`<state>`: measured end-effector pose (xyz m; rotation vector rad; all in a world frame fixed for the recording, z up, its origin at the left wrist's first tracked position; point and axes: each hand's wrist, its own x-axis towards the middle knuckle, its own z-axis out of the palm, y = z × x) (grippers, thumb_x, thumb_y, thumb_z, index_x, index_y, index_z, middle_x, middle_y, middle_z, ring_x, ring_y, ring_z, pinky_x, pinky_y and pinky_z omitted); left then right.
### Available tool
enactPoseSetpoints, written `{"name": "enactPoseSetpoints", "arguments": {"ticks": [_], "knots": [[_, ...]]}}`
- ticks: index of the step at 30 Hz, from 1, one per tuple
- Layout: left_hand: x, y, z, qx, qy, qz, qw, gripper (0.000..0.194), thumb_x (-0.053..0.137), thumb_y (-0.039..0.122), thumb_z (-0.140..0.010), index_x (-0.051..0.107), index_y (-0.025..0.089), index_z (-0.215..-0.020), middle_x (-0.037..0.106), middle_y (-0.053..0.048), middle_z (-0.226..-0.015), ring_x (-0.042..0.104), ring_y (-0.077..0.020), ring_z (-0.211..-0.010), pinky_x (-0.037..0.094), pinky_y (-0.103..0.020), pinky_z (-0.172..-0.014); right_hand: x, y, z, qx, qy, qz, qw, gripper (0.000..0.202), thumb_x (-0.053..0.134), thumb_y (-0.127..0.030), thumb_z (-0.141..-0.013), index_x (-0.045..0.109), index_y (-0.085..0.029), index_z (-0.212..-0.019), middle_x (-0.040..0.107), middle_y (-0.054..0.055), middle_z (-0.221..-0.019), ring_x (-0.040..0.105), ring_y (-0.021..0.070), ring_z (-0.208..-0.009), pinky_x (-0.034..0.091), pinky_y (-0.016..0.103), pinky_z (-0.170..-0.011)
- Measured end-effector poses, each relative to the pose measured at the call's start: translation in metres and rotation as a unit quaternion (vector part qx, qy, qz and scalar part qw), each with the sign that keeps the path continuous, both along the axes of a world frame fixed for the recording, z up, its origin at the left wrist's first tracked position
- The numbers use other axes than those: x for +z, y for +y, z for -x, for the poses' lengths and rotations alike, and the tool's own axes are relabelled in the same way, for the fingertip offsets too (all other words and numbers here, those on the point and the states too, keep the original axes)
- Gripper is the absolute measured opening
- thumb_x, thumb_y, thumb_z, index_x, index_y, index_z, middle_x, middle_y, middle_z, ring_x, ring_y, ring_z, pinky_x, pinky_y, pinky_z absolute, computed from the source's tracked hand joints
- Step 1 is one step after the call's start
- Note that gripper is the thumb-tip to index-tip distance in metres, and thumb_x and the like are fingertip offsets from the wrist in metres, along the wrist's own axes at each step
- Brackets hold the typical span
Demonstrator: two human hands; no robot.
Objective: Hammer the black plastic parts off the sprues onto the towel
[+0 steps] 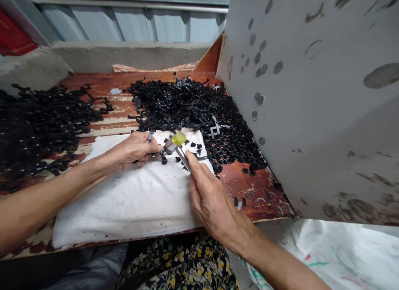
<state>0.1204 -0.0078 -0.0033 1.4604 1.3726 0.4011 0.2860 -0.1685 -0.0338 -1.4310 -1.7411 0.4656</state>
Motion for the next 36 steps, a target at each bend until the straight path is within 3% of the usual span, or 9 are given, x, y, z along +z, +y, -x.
{"name": "enactPoseSetpoints", "arguments": {"ticks": [3,6,8,12,17,21,25,32,36], "knots": [[0.003,-0.002,-0.003,0.013,-0.009,0.025,1.0,0.025,0.063,0.007,-0.08,0.047,0.018,-0.063,0.053,0.005,-0.043,0.036,-0.005,-0.028,0.019,-0.017,-0.028,0.005,0.016,-0.009,0.011,-0.13,-0.061,0.99,0.059,0.034,-0.004,-0.092,0.036,-0.014,-0.15,0.064,0.016,-0.11,0.063,0.0243,-0.094,0.055,0.041,-0.081],[0.001,0.0,-0.002,0.013,-0.029,0.032,0.999,0.024,0.063,0.008,-0.079,0.048,0.018,-0.063,0.052,0.004,-0.042,0.036,-0.0057,-0.027,0.019,-0.018,-0.028,0.007,0.027,-0.012,0.008,-0.236,-0.014,0.972,0.066,0.037,-0.001,-0.085,0.039,-0.012,-0.15,0.063,0.012,-0.093,0.054,0.018,-0.06,0.053,0.034,-0.057],[-0.001,0.001,0.001,0.007,-0.032,0.027,0.999,0.022,0.063,0.009,-0.078,0.05,0.018,-0.063,0.053,0.003,-0.042,0.034,-0.0056,-0.026,0.018,-0.018,-0.028,0.009,0.027,-0.011,0.016,-0.257,-0.01,0.966,0.068,0.037,0.0,-0.083,0.039,-0.013,-0.149,0.061,0.009,-0.088,0.048,0.0156,-0.053,0.049,0.03,-0.051],[-0.004,0.003,0.004,-0.009,-0.051,0.035,0.998,0.018,0.065,0.01,-0.076,0.052,0.017,-0.064,0.062,-0.001,-0.05,0.033,-0.0049,-0.027,0.02,-0.019,-0.028,0.015,0.023,-0.006,0.0,-0.189,-0.11,0.976,0.071,0.036,-0.001,-0.088,0.025,-0.019,-0.156,0.06,0.01,-0.098,0.058,0.0202,-0.077,0.054,0.032,-0.067],[-0.007,0.003,0.003,0.015,-0.051,0.046,0.998,0.021,0.067,0.011,-0.073,0.05,0.018,-0.063,0.059,0.0,-0.045,0.031,-0.0056,-0.026,0.014,-0.019,-0.028,0.015,0.025,-0.009,0.01,-0.274,0.032,0.961,0.072,0.038,-0.002,-0.082,0.038,-0.02,-0.151,0.058,0.007,-0.087,0.042,0.015,-0.052,0.045,0.029,-0.05],[-0.009,0.004,0.004,0.005,-0.065,0.052,0.997,0.021,0.067,0.012,-0.072,0.05,0.018,-0.063,0.064,-0.003,-0.05,0.029,-0.0051,-0.026,0.016,-0.02,-0.028,0.017,0.027,-0.011,-0.009,-0.207,-0.036,0.978,0.068,0.036,-0.005,-0.086,0.034,-0.019,-0.153,0.057,0.009,-0.091,0.053,0.0196,-0.068,0.049,0.032,-0.06],[-0.013,0.006,0.006,0.014,-0.058,0.051,0.997,0.019,0.068,0.012,-0.071,0.051,0.018,-0.063,0.062,-0.002,-0.048,0.028,-0.0046,-0.026,0.014,-0.02,-0.029,0.02,0.029,-0.012,0.022,-0.273,0.031,0.961,0.071,0.042,-0.001,-0.08,0.044,-0.022,-0.148,0.057,0.005,-0.085,0.045,0.0142,-0.053,0.043,0.027,-0.052],[-0.014,0.006,0.006,-0.001,-0.058,0.061,0.996,0.017,0.064,0.012,-0.076,0.052,0.018,-0.066,0.064,-0.003,-0.054,0.028,-0.0044,-0.028,0.015,-0.019,-0.029,0.017,0.034,-0.013,0.013,-0.282,0.051,0.958,0.07,0.041,-0.003,-0.081,0.044,-0.021,-0.149,0.064,0.008,-0.09,0.046,0.014,-0.051,0.046,0.028,-0.052],[-0.001,0.008,0.01,-0.045,-0.046,0.085,0.994,0.023,0.065,0.015,-0.078,0.048,0.019,-0.064,0.05,0.003,-0.045,0.032,-0.0058,-0.031,0.017,-0.018,-0.03,0.023,0.027,-0.008,0.008,-0.092,-0.015,0.996,0.056,0.042,-0.01,-0.09,0.051,-0.026,-0.143,0.067,0.009,-0.103,0.062,0.0216,-0.081,0.054,0.038,-0.075]]}}
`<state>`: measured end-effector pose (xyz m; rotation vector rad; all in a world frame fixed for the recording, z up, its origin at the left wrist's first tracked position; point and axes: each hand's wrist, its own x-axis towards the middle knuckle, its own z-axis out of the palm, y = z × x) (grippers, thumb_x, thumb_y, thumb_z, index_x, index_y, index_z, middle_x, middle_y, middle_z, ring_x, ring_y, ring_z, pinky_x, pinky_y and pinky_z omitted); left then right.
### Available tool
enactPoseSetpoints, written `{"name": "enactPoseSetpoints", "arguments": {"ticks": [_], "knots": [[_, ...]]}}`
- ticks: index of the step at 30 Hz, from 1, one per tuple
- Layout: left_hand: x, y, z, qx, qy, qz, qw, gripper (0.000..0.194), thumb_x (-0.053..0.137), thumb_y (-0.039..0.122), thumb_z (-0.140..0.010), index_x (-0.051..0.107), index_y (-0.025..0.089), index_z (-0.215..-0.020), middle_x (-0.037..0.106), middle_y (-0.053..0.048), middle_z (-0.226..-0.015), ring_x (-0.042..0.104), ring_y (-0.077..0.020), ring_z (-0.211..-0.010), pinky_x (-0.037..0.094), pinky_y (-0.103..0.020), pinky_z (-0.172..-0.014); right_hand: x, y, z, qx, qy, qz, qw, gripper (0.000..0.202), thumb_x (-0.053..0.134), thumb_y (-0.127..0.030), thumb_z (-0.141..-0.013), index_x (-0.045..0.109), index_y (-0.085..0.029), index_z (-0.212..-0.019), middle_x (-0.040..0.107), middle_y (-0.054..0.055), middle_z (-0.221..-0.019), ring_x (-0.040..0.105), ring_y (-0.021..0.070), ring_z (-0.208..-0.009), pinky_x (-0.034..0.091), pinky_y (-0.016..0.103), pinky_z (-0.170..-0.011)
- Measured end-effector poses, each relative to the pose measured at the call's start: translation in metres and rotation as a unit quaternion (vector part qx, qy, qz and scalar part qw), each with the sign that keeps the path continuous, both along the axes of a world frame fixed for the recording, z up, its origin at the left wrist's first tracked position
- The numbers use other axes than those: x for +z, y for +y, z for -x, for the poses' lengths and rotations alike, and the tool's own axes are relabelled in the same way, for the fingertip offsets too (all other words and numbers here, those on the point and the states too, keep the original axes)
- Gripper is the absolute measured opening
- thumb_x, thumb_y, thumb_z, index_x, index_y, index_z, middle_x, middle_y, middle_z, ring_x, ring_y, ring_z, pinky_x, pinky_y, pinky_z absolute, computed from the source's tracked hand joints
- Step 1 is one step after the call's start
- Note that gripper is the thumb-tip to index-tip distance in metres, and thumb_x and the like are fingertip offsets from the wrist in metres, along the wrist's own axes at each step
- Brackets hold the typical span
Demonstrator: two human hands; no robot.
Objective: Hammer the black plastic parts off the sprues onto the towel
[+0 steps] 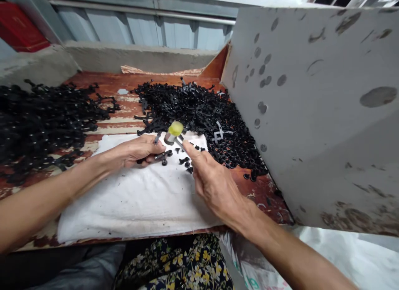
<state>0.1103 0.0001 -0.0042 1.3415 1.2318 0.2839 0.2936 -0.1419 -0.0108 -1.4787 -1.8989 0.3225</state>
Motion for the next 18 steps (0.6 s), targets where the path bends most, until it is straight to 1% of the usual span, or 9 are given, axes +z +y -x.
{"name": "enactPoseSetpoints", "arguments": {"ticks": [1,2,3,5,7,10,13,15,18], "knots": [[0.003,0.001,0.002,-0.011,-0.007,0.008,1.0,0.024,0.064,0.016,-0.079,0.046,0.02,-0.064,0.046,0.005,-0.045,0.032,-0.006,-0.031,0.018,-0.017,-0.031,0.001,-0.006,0.003,-0.016,0.077,-0.015,0.997,0.052,0.043,-0.014,-0.094,0.052,-0.028,-0.142,0.067,0.008,-0.105,0.062,0.0221,-0.087,0.054,0.039,-0.078],[0.005,0.002,0.005,-0.02,-0.019,0.015,1.0,0.024,0.063,0.018,-0.081,0.045,0.02,-0.065,0.043,0.006,-0.045,0.032,-0.0059,-0.032,0.018,-0.017,-0.031,0.002,-0.012,0.005,-0.041,0.146,-0.003,0.988,0.048,0.045,-0.018,-0.095,0.053,-0.031,-0.141,0.067,0.007,-0.103,0.062,0.0212,-0.085,0.055,0.038,-0.075],[0.006,0.002,0.007,-0.03,-0.033,0.016,0.999,0.023,0.061,0.019,-0.083,0.045,0.02,-0.067,0.042,0.007,-0.047,0.032,-0.0057,-0.033,0.018,-0.017,-0.031,0.001,-0.02,0.009,-0.065,0.209,0.024,0.975,0.045,0.047,-0.022,-0.096,0.054,-0.032,-0.14,0.066,0.005,-0.094,0.06,0.0196,-0.076,0.054,0.034,-0.066],[0.004,0.003,0.011,-0.049,-0.057,-0.005,0.997,0.019,0.059,0.021,-0.085,0.047,0.019,-0.07,0.044,0.006,-0.053,0.034,-0.0049,-0.036,0.019,-0.015,-0.032,-0.005,-0.034,0.015,-0.086,0.304,0.102,0.943,0.043,0.052,-0.03,-0.096,0.055,-0.033,-0.139,0.062,0.001,-0.079,0.053,0.0155,-0.058,0.047,0.027,-0.049],[0.001,0.003,0.012,-0.063,-0.065,-0.05,0.995,0.019,0.059,0.024,-0.085,0.048,0.018,-0.07,0.045,0.006,-0.056,0.037,-0.0049,-0.039,0.021,-0.015,-0.034,-0.014,-0.045,0.019,-0.089,0.374,0.166,0.908,0.043,0.055,-0.036,-0.096,0.055,-0.033,-0.138,0.058,-0.002,-0.071,0.044,0.0114,-0.048,0.038,0.023,-0.041],[-0.004,0.004,0.011,-0.072,-0.053,-0.079,0.993,0.023,0.061,0.028,-0.083,0.047,0.019,-0.068,0.042,0.006,-0.054,0.036,-0.0053,-0.039,0.021,-0.016,-0.035,-0.025,-0.05,0.023,-0.094,0.46,0.206,0.859,0.047,0.059,-0.043,-0.093,0.054,-0.031,-0.138,0.054,-0.004,-0.07,0.039,0.0078,-0.046,0.032,0.019,-0.038],[-0.005,0.006,0.007,-0.087,-0.045,-0.072,0.993,0.026,0.062,0.031,-0.081,0.047,0.018,-0.064,0.04,0.006,-0.05,0.032,-0.0052,-0.036,0.019,-0.018,-0.034,-0.03,-0.048,0.023,-0.109,0.526,0.229,0.812,0.054,0.063,-0.049,-0.089,0.05,-0.032,-0.14,0.053,-0.005,-0.072,0.037,0.0062,-0.045,0.032,0.017,-0.036],[-0.005,0.008,0.006,-0.091,-0.034,-0.075,0.992,0.024,0.061,0.031,-0.08,0.051,0.017,-0.064,0.041,0.006,-0.049,0.031,-0.0052,-0.036,0.019,-0.019,-0.034,-0.031,-0.047,0.022,-0.113,0.548,0.235,0.795,0.058,0.065,-0.051,-0.087,0.049,-0.034,-0.14,0.052,-0.006,-0.072,0.036,0.006,-0.045,0.034,0.016,-0.034],[-0.006,0.01,0.005,-0.089,-0.023,-0.084,0.992,0.019,0.061,0.03,-0.079,0.057,0.016,-0.067,0.043,0.005,-0.049,0.031,-0.0056,-0.036,0.019,-0.019,-0.035,-0.031,-0.046,0.022,-0.109,0.561,0.234,0.786,0.057,0.066,-0.051,-0.086,0.05,-0.034,-0.139,0.052,-0.006,-0.071,0.036,0.0059,-0.045,0.035,0.015,-0.034]]}}
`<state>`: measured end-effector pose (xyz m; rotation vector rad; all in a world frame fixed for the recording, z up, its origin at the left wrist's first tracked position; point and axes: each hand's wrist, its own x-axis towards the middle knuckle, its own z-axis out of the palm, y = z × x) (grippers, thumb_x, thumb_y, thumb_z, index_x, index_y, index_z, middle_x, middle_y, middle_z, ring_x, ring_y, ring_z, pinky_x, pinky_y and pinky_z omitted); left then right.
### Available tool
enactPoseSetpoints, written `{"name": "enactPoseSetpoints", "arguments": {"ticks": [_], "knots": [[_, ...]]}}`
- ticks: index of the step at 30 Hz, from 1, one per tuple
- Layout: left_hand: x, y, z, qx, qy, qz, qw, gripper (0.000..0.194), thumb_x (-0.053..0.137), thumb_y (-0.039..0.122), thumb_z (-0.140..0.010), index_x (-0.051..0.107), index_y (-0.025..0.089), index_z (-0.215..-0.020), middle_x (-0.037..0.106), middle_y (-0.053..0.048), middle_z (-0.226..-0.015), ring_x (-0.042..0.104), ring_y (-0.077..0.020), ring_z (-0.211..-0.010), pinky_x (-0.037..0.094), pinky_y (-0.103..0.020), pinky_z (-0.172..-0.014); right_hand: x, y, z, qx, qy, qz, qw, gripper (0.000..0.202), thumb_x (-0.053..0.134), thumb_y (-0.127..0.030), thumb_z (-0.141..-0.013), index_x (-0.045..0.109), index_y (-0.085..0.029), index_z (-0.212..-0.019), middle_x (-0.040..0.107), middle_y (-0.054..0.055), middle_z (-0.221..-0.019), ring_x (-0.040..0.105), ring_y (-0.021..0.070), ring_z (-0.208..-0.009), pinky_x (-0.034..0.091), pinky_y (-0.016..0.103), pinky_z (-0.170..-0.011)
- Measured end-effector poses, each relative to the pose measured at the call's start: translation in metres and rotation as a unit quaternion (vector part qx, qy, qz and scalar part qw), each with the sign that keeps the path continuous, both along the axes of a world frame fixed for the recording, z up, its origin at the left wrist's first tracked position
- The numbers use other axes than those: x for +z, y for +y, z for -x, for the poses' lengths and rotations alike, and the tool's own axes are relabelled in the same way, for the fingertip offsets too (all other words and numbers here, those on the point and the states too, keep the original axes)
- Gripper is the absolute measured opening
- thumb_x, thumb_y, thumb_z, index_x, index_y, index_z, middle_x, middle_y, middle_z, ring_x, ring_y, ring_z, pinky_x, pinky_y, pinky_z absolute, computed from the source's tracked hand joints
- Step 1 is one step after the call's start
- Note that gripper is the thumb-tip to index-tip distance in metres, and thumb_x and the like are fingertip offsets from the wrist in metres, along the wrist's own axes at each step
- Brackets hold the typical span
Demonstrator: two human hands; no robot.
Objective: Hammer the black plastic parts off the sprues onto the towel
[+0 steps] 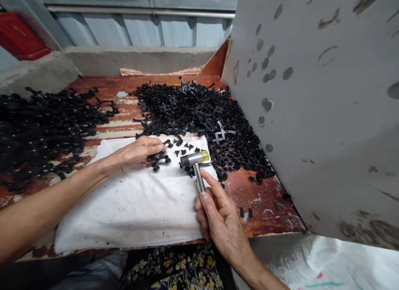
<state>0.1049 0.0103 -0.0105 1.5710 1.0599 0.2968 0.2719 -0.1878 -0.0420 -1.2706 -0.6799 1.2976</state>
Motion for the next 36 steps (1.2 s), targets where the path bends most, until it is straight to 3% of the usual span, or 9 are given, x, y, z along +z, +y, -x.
{"name": "enactPoseSetpoints", "arguments": {"ticks": [8,31,36], "knots": [[-0.008,0.004,-0.001,0.006,0.0,-0.001,1.0,0.021,0.063,0.035,-0.077,0.059,0.016,-0.069,0.044,0.005,-0.05,0.033,-0.0065,-0.038,0.019,-0.02,-0.037,-0.001,-0.001,0.0,-0.002,0.019,-0.008,1.0,0.056,0.067,-0.05,-0.086,0.053,-0.035,-0.138,0.052,-0.006,-0.071,0.036,0.0055,-0.044,0.034,0.014,-0.033],[-0.003,0.0,-0.008,0.013,0.05,-0.02,0.998,0.021,0.052,0.027,-0.083,0.053,0.017,-0.065,0.041,0.004,-0.05,0.032,-0.0077,-0.039,0.02,-0.021,-0.038,-0.006,-0.001,-0.005,-0.005,0.04,-0.009,0.999,0.049,0.068,-0.05,-0.086,0.056,-0.041,-0.133,0.052,-0.007,-0.071,0.037,0.0045,-0.043,0.036,0.012,-0.032],[-0.007,0.008,-0.006,-0.02,0.077,-0.086,0.993,0.023,0.051,0.028,-0.082,0.047,0.019,-0.061,0.041,0.004,-0.052,0.035,-0.0094,-0.043,0.023,-0.023,-0.042,-0.004,0.0,-0.005,0.001,0.053,-0.011,0.999,0.049,0.068,-0.048,-0.087,0.056,-0.039,-0.133,0.053,-0.007,-0.071,0.037,0.0047,-0.044,0.038,0.012,-0.033]]}}
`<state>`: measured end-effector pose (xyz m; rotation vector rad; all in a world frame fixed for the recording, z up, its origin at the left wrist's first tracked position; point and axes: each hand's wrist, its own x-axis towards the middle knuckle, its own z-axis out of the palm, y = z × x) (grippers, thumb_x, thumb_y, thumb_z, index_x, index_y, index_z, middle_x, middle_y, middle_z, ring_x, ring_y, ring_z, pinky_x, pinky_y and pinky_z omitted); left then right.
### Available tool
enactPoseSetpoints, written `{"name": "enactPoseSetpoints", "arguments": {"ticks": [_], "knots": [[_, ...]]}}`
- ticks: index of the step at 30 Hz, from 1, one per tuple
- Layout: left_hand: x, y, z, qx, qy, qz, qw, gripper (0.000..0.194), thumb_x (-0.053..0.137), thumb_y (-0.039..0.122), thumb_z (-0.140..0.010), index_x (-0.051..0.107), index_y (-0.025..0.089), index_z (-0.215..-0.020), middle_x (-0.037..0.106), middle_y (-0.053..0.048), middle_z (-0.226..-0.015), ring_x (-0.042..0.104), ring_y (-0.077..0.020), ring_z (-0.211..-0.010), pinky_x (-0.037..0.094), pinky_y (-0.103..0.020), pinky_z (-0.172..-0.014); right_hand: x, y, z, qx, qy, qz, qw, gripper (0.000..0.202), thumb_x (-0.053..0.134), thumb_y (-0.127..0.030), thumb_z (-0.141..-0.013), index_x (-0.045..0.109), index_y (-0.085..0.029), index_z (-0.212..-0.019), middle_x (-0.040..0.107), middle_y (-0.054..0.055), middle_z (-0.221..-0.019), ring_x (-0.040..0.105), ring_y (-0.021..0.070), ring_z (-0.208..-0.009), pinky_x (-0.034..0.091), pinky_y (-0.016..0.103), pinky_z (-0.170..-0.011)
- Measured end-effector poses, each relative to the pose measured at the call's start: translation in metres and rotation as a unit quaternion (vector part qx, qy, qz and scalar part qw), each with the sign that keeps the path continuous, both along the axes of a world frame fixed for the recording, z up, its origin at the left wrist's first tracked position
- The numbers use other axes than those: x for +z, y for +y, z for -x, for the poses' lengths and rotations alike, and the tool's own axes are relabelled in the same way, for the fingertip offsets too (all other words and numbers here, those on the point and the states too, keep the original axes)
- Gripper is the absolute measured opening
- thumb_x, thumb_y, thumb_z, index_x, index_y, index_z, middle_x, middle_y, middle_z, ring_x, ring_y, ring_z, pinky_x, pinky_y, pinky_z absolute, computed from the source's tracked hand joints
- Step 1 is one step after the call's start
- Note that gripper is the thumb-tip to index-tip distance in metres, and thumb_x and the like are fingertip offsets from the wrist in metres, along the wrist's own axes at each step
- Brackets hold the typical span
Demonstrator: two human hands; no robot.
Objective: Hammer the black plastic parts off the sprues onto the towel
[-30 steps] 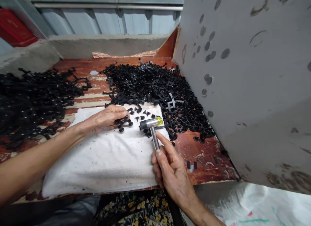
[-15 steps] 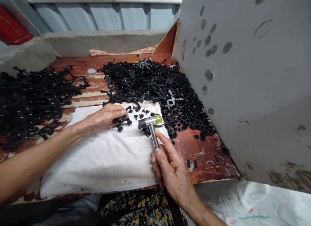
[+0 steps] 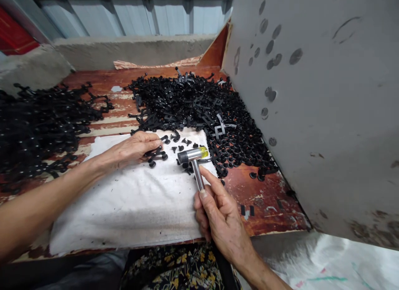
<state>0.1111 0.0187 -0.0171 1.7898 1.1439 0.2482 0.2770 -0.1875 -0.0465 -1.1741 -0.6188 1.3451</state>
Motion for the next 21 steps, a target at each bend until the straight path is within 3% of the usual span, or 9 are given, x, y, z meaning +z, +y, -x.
{"name": "enactPoseSetpoints", "arguments": {"ticks": [5,10,14,16,18,21], "knots": [[0.008,0.006,-0.001,-0.049,0.063,-0.084,0.993,0.03,0.054,0.022,-0.077,0.04,0.019,-0.051,0.038,0.004,-0.051,0.033,-0.0089,-0.047,0.023,-0.024,-0.045,0.001,0.003,0.0,0.007,0.001,0.002,1.0,0.052,0.069,-0.049,-0.085,0.055,-0.038,-0.134,0.052,-0.007,-0.07,0.037,0.0049,-0.044,0.038,0.013,-0.032],[0.01,0.007,0.001,-0.055,0.066,-0.024,0.996,0.028,0.053,0.027,-0.08,0.039,0.021,-0.056,0.036,0.004,-0.048,0.033,-0.0097,-0.042,0.022,-0.025,-0.041,0.001,0.002,-0.001,0.025,-0.02,0.01,0.999,0.057,0.066,-0.05,-0.087,0.049,-0.034,-0.139,0.051,-0.007,-0.071,0.036,0.0056,-0.044,0.036,0.014,-0.032],[0.01,0.009,0.003,-0.049,0.094,-0.033,0.994,0.024,0.054,0.026,-0.078,0.044,0.02,-0.056,0.038,0.004,-0.047,0.034,-0.0099,-0.041,0.021,-0.025,-0.041,0.008,0.005,-0.007,0.077,-0.162,-0.007,0.984,0.049,0.05,-0.04,-0.097,0.047,-0.027,-0.144,0.054,-0.004,-0.07,0.039,0.0076,-0.043,0.037,0.018,-0.034],[0.01,0.011,0.003,-0.062,0.094,-0.066,0.992,0.023,0.053,0.024,-0.077,0.045,0.019,-0.056,0.04,0.003,-0.047,0.035,-0.01,-0.043,0.021,-0.025,-0.042,0.012,0.014,-0.012,0.087,-0.305,-0.056,0.947,0.046,0.046,-0.031,-0.098,0.049,-0.023,-0.144,0.063,0.001,-0.077,0.054,0.0118,-0.053,0.05,0.024,-0.046],[0.009,0.012,0.003,-0.08,0.092,-0.103,0.987,0.023,0.052,0.022,-0.077,0.045,0.019,-0.055,0.043,0.003,-0.05,0.038,-0.0105,-0.046,0.023,-0.025,-0.045,0.015,0.029,-0.019,0.075,-0.438,-0.146,0.884,0.047,0.045,-0.021,-0.097,0.05,-0.019,-0.144,0.071,0.009,-0.101,0.068,0.0189,-0.083,0.059,0.034,-0.074],[0.007,0.013,0.002,-0.088,0.101,-0.128,0.983,0.024,0.05,0.022,-0.077,0.045,0.019,-0.054,0.046,0.002,-0.053,0.041,-0.012,-0.051,0.026,-0.026,-0.048,0.017,0.057,-0.026,0.069,-0.548,-0.288,0.782,0.052,0.041,-0.009,-0.093,0.047,-0.014,-0.145,0.061,0.016,-0.136,0.058,0.0254,-0.123,0.049,0.044,-0.103]]}}
